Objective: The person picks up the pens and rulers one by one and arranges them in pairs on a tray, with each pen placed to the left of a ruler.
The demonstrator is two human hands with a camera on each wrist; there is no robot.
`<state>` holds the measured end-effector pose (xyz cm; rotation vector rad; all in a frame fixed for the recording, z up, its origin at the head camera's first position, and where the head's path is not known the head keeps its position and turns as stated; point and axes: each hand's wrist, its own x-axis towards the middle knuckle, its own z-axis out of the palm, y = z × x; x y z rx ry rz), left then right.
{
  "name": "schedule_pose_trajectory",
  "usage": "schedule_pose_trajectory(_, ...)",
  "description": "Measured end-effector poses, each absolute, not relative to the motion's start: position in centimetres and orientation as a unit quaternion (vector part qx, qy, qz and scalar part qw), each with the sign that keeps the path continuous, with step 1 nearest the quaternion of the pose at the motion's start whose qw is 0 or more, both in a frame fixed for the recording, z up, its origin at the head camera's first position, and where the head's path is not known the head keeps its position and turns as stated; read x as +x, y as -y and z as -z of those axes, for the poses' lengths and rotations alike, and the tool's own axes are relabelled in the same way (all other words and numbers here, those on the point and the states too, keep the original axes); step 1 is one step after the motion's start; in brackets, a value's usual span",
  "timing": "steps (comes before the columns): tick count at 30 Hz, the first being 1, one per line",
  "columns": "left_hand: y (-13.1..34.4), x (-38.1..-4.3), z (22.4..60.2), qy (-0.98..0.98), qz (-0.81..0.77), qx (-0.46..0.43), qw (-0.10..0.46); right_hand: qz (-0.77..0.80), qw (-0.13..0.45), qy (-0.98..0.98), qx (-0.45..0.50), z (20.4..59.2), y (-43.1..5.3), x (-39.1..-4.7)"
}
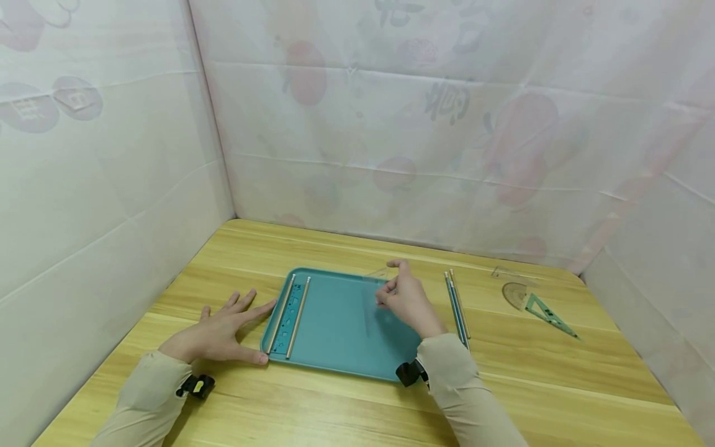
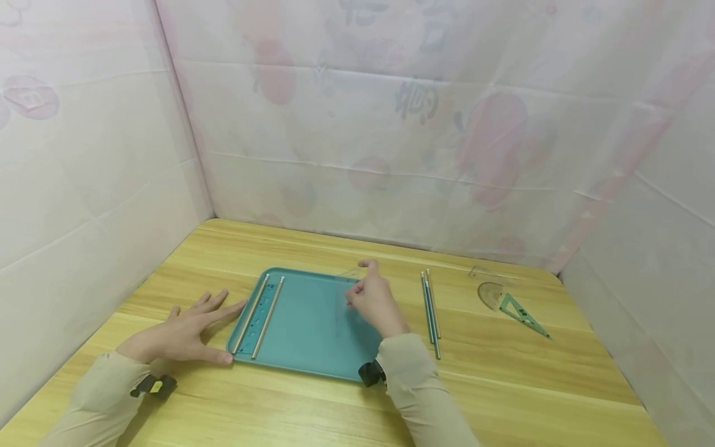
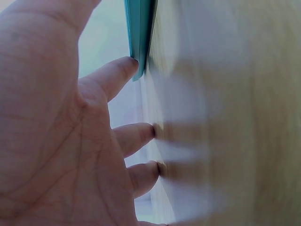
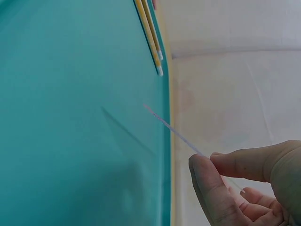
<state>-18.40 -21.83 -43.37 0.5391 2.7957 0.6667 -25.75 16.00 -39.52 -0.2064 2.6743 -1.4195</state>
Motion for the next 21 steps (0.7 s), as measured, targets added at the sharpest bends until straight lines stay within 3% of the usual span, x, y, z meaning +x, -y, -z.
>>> schedule_pose_trajectory(21, 21.9, -18.4, 43.2, -0.949, -0.229, 0.183, 0.113, 0.456, 0.071, -0.883, -0.083, 40.3, -12.0, -25.9)
